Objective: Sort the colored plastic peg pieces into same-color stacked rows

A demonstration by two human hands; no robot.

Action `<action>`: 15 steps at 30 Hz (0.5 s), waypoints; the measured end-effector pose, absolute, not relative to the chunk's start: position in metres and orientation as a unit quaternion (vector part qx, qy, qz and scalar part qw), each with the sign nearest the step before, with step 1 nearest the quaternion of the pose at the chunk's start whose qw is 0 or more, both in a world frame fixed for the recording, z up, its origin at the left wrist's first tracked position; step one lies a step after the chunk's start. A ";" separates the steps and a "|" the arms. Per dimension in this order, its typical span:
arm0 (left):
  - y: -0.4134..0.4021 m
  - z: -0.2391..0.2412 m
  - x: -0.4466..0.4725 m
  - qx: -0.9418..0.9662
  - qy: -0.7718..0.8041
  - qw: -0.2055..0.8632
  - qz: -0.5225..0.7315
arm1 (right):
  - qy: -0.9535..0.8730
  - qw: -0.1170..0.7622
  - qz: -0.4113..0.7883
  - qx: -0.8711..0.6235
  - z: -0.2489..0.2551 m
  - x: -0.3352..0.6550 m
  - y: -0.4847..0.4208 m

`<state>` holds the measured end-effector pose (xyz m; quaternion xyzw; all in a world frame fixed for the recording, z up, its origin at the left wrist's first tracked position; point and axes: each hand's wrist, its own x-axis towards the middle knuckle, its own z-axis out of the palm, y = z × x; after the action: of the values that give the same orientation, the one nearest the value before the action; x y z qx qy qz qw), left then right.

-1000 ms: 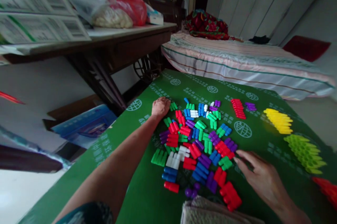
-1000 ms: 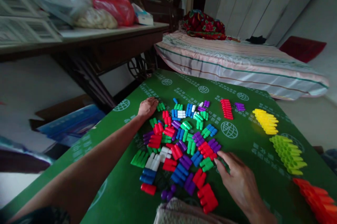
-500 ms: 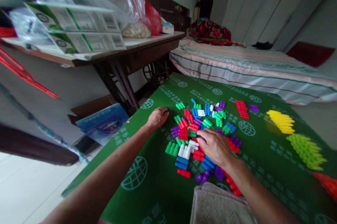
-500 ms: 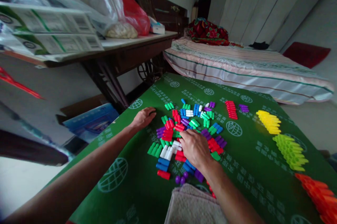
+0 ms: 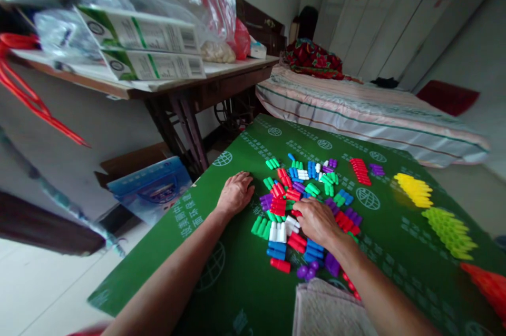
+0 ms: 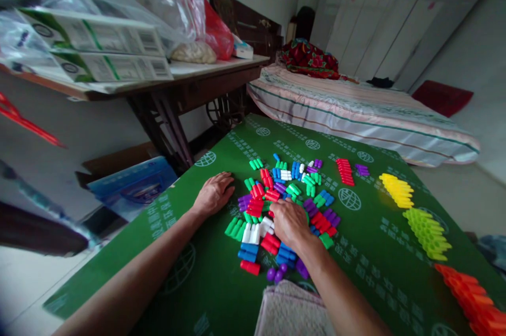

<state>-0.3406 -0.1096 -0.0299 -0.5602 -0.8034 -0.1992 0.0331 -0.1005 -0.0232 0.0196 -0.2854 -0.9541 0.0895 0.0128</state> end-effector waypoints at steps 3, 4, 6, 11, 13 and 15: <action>-0.109 -0.028 -0.342 -0.560 -0.805 0.037 -0.193 | -0.937 0.109 0.131 -0.306 0.022 -0.078 -0.002; -0.109 -0.028 -0.342 -0.560 -0.805 0.038 -0.191 | -0.927 0.135 0.131 -0.324 0.022 -0.067 0.009; -0.108 -0.029 -0.344 -0.561 -0.804 0.042 -0.190 | -0.908 0.156 0.099 -0.375 0.021 -0.041 0.033; -0.105 -0.032 -0.351 -0.568 -0.800 0.046 -0.187 | -0.869 0.068 -0.004 -0.489 0.007 0.017 0.080; -0.104 -0.033 -0.354 -0.573 -0.797 0.043 -0.186 | -0.868 0.029 -0.013 -0.495 0.001 0.032 0.087; -0.102 -0.034 -0.357 -0.577 -0.795 0.041 -0.182 | -0.873 0.007 -0.010 -0.487 -0.004 0.040 0.088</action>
<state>-0.3569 -0.1023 -0.0338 -0.5771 -0.7951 -0.1816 0.0412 0.0403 0.0878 -0.0039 -0.4874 -0.8731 -0.0097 0.0074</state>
